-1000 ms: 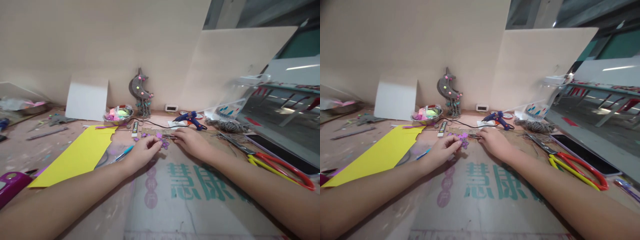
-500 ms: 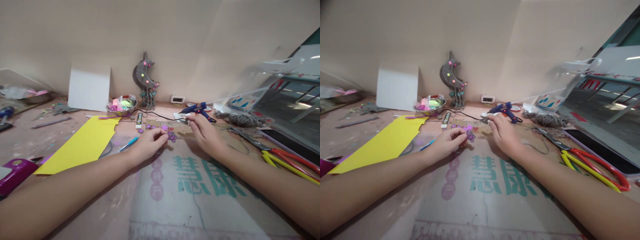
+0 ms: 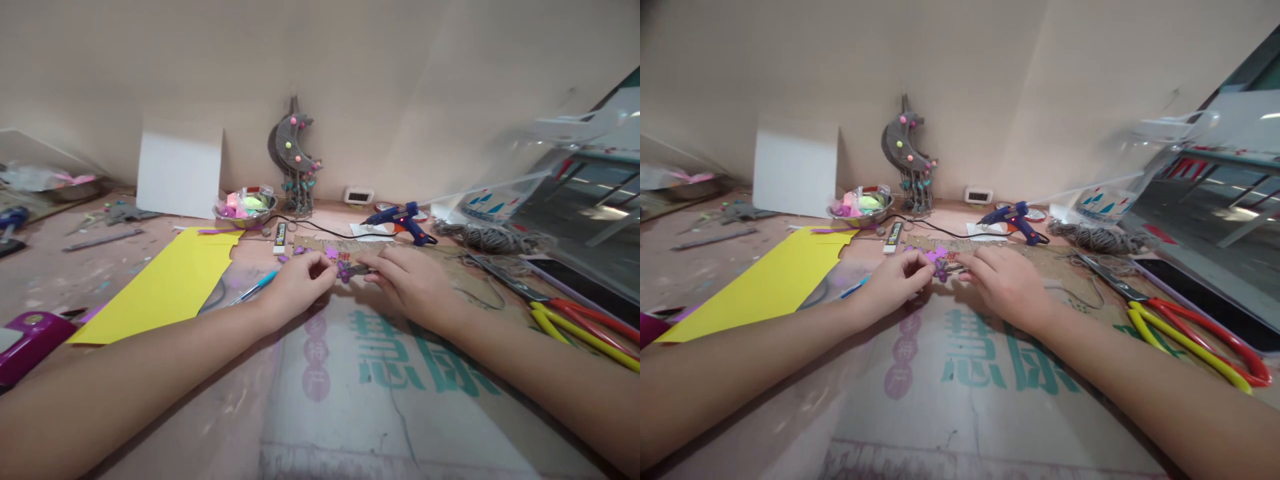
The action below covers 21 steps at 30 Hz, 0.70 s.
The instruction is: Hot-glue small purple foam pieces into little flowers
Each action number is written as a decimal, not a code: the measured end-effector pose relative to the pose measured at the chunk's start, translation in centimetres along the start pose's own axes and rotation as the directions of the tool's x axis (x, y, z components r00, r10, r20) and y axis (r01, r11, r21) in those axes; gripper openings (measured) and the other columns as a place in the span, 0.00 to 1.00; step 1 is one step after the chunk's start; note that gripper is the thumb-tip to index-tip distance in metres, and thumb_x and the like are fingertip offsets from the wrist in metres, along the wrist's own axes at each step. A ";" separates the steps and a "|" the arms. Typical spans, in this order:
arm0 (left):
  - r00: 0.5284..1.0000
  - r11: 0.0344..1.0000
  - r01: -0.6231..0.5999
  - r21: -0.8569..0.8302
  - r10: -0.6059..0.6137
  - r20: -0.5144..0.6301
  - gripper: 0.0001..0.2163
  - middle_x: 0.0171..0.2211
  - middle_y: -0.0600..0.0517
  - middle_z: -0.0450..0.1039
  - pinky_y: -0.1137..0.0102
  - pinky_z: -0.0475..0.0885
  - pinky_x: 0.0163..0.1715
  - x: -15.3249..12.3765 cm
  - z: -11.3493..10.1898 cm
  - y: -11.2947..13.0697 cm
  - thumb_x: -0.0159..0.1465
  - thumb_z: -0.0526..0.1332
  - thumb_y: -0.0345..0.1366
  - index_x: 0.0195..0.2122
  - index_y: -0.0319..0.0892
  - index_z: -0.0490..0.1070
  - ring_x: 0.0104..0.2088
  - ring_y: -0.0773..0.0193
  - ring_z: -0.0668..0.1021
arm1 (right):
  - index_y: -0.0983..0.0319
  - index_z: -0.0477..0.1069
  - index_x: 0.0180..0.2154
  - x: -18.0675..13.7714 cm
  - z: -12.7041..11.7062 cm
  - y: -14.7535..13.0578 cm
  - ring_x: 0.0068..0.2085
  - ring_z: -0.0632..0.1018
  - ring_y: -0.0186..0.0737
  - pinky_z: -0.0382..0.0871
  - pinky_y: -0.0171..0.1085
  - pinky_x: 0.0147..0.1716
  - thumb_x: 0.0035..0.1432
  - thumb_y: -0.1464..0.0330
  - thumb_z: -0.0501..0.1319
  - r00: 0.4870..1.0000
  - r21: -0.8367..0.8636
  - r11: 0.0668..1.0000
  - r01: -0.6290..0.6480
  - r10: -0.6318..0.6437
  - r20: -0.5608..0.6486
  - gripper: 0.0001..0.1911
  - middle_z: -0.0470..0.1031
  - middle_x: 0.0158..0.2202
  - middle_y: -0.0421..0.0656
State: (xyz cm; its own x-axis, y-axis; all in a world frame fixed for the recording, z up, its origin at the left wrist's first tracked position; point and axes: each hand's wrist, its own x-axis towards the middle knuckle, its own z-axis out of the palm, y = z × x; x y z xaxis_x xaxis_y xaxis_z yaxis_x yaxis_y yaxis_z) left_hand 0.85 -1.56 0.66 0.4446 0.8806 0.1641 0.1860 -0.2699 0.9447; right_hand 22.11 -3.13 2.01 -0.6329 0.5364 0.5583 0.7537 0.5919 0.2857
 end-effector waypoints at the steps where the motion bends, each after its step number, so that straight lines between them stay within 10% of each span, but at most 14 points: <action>1: 1.000 1.000 -0.009 0.016 0.009 -0.003 0.10 0.19 0.57 0.63 0.78 0.63 0.17 0.0 0.0 0.1 0.61 0.54 0.41 0.27 0.41 0.62 0.18 0.72 0.67 | 0.64 0.71 0.45 0.0 0.1 0.0 0.31 0.69 0.40 0.60 0.37 0.30 0.63 0.65 0.51 1.000 -0.012 1.000 0.009 -0.009 0.002 0.15 0.71 0.29 0.45; 21: 0.999 0.999 0.014 -0.033 -0.012 0.043 0.11 0.18 0.59 0.61 0.77 0.62 0.17 0.0 0.0 0.0 0.61 0.55 0.43 0.27 0.41 0.61 0.17 0.73 0.67 | 0.63 0.71 0.45 -0.2 0.4 0.1 0.32 0.70 0.40 0.59 0.38 0.32 0.63 0.63 0.52 0.998 -0.053 0.998 0.020 -0.017 0.058 0.15 0.72 0.31 0.44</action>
State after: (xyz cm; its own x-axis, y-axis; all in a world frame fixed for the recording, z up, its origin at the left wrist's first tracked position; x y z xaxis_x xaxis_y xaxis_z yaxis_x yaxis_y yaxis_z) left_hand 0.86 -1.59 0.62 0.4798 0.8661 0.1401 0.1626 -0.2447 0.9559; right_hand 22.23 -2.94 1.60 -0.6546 0.5603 0.5075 0.7493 0.5697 0.3376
